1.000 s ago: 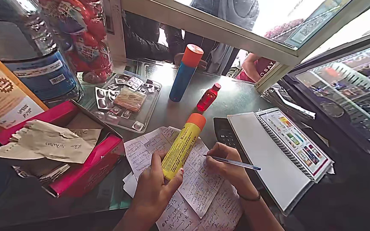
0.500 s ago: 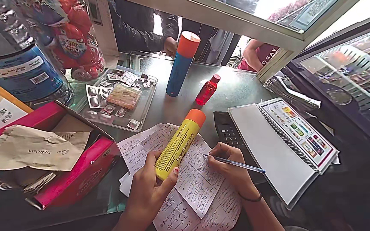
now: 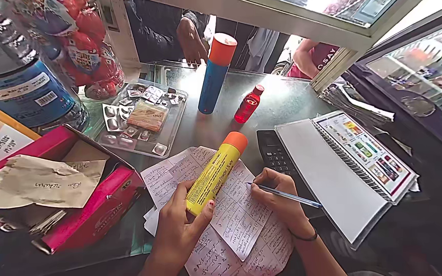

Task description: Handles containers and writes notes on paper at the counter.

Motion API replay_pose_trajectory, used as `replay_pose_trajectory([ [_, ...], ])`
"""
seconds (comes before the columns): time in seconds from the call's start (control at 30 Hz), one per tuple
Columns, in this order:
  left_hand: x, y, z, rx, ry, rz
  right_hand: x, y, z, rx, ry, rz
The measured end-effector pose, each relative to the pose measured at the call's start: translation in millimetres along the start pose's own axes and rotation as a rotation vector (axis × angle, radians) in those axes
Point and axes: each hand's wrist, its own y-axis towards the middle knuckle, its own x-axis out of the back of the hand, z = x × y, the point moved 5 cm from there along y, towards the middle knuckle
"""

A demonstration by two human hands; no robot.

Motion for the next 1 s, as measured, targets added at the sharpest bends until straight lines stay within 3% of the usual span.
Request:
replay_pose_trajectory([
  [0.6, 0.3, -2.2, -3.6, 0.036, 0.084, -0.013, 1.3, -0.8, -0.8, 0.005, -0.061, -0.053],
  [1.0, 2.8, 0.0, -16.7, 0.109, 0.091, 0.07, 0.6, 0.4, 0.1, -0.078, -0.061, -0.059],
])
